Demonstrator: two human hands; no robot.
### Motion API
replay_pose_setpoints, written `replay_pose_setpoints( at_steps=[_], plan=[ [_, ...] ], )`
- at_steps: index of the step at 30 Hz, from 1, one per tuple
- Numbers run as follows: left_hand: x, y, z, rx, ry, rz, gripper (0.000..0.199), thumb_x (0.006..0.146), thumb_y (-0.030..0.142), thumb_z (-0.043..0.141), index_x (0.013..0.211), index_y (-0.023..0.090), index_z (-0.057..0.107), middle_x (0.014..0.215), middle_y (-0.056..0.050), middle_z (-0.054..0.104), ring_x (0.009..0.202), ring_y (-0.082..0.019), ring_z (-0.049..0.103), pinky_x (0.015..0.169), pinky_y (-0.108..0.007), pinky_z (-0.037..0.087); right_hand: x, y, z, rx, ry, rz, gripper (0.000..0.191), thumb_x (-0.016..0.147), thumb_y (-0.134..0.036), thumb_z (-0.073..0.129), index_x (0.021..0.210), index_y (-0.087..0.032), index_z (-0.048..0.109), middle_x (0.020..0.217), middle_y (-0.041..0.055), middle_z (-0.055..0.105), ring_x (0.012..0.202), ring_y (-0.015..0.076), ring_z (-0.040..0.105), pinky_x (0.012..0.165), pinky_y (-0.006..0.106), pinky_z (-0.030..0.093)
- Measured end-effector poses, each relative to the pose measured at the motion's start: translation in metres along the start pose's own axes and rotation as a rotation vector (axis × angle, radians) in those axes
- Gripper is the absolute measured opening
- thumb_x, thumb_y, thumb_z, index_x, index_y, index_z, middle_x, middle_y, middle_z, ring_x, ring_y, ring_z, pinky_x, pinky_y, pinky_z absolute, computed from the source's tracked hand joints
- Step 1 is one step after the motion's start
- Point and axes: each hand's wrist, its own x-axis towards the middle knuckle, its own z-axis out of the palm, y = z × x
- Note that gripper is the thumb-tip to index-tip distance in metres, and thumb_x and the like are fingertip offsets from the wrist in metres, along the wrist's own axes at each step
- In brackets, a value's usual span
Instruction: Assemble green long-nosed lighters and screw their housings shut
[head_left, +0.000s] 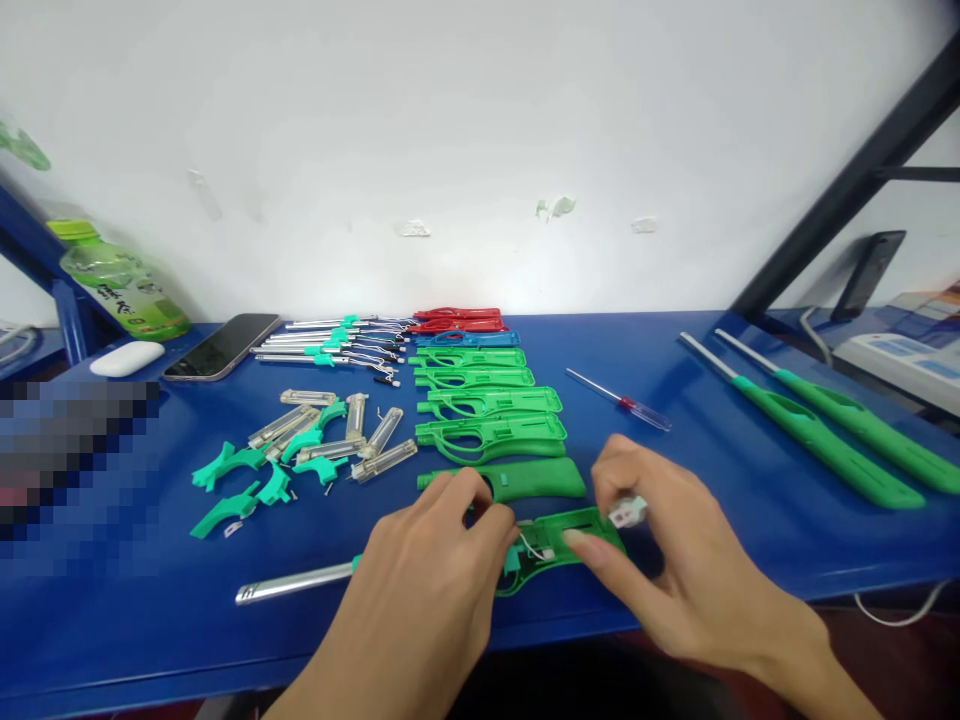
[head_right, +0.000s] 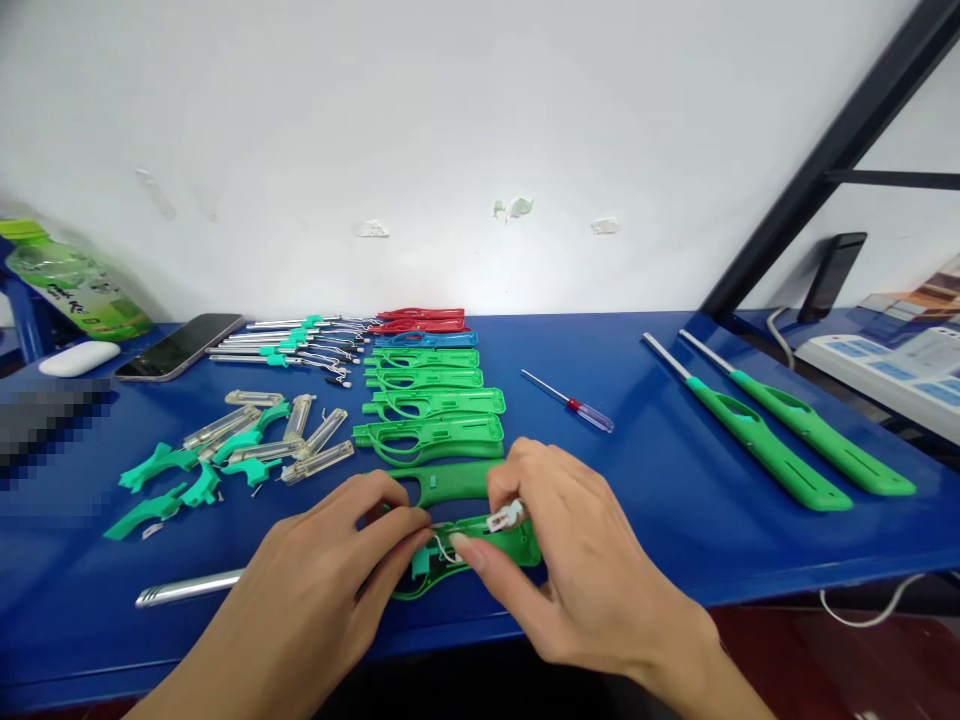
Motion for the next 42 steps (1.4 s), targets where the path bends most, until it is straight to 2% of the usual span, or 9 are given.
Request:
replay_pose_setpoints(
  at_steps=[3, 5, 8, 14, 23, 42],
  plan=[
    [-0.001, 0.0, 0.001, -0.016, -0.021, 0.006, 0.031, 0.099, 0.003, 0.053, 0.105, 0.025, 0.074, 0.102, -0.002, 0.071, 0.083, -0.023, 0.072, 0.058, -0.035, 0.056, -0.005, 0.0, -0.004, -0.032, -0.031, 0.046, 0.023, 0.119, -0.043, 0.039, 0.119, -0.023, 0.051, 0.098, 0.001, 0.062, 0.084, 0.0156, 0.062, 0.078, 0.03, 0.051],
    [-0.001, 0.0, 0.002, -0.027, -0.033, 0.023, 0.033, 0.098, 0.001, 0.053, 0.109, 0.024, 0.073, 0.103, -0.002, 0.072, 0.088, -0.024, 0.071, 0.064, -0.037, 0.06, -0.007, 0.002, -0.002, -0.015, -0.052, 0.09, 0.02, 0.12, -0.039, 0.037, 0.117, -0.024, 0.05, 0.096, -0.0002, 0.061, 0.08, 0.0142, 0.06, 0.074, 0.028, 0.051],
    [-0.002, -0.001, 0.004, -0.035, -0.029, 0.041, 0.032, 0.098, 0.001, 0.053, 0.112, 0.023, 0.071, 0.102, -0.002, 0.073, 0.088, -0.024, 0.069, 0.065, -0.038, 0.06, -0.006, 0.005, 0.004, 0.008, -0.073, 0.124, 0.016, 0.121, -0.036, 0.041, 0.114, -0.025, 0.051, 0.097, -0.0006, 0.062, 0.082, 0.014, 0.062, 0.075, 0.027, 0.053],
    [-0.002, -0.003, 0.008, -0.064, -0.016, 0.059, 0.022, 0.105, 0.008, 0.053, 0.107, 0.023, 0.069, 0.101, -0.002, 0.07, 0.088, -0.023, 0.064, 0.067, -0.037, 0.058, -0.006, 0.006, 0.008, 0.045, -0.131, 0.059, 0.011, 0.116, -0.037, 0.057, 0.12, -0.028, 0.062, 0.108, -0.0014, 0.072, 0.093, 0.0165, 0.068, 0.083, 0.031, 0.054],
    [0.001, 0.001, 0.017, -0.104, 0.093, 0.074, 0.019, 0.103, 0.003, 0.055, 0.102, 0.02, 0.066, 0.098, -0.003, 0.07, 0.084, -0.022, 0.061, 0.069, -0.039, 0.059, -0.008, 0.005, 0.008, 0.049, -0.128, 0.051, 0.011, 0.116, -0.034, 0.059, 0.122, -0.028, 0.066, 0.111, -0.0025, 0.076, 0.094, 0.0165, 0.069, 0.087, 0.034, 0.052],
    [0.001, 0.002, 0.015, -0.083, 0.112, 0.11, 0.021, 0.103, 0.002, 0.053, 0.103, 0.019, 0.066, 0.098, -0.004, 0.069, 0.084, -0.021, 0.059, 0.069, -0.036, 0.056, -0.008, 0.006, 0.011, -0.008, -0.09, -0.021, 0.013, 0.114, -0.034, 0.062, 0.12, -0.024, 0.068, 0.106, 0.0001, 0.077, 0.087, 0.0186, 0.07, 0.082, 0.036, 0.049]
  ],
)
